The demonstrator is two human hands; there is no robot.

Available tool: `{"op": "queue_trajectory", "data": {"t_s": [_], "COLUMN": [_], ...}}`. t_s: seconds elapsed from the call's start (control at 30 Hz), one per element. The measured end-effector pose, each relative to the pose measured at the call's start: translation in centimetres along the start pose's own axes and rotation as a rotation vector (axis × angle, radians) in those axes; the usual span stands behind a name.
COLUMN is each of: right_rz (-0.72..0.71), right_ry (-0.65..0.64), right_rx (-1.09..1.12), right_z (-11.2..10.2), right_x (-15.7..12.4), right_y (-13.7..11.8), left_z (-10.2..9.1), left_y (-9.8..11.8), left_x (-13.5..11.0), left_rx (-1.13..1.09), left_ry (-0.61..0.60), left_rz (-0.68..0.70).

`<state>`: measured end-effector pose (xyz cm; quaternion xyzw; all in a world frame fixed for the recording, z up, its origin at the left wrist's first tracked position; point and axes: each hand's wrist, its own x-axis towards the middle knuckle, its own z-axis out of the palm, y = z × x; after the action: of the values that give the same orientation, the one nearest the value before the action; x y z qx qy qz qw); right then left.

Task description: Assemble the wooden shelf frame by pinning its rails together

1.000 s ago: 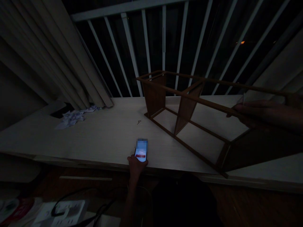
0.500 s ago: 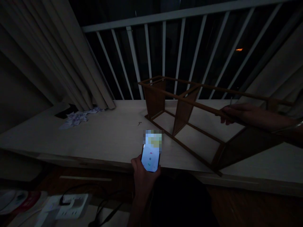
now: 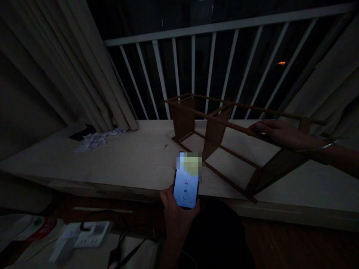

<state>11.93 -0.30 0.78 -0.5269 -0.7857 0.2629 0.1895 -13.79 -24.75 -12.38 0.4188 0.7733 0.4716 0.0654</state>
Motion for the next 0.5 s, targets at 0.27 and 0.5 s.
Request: {"op": "queue_trajectory", "data": {"t_s": [0.27,0.5], "right_rz": [-0.035,-0.036], "right_ry": [0.015,0.066], "right_rx": [-0.025,-0.003], "right_z": [-0.09,0.26], "right_x": [0.05,-0.6], "right_y": [0.31,-0.54], "left_z": [-0.72,-0.76], "left_y": [0.79,0.86], "left_x": [-0.17,-0.34], "left_rx": [-0.007,-0.01], "left_ry": [0.064,0.075], "left_rz": [0.037,0.048]}}
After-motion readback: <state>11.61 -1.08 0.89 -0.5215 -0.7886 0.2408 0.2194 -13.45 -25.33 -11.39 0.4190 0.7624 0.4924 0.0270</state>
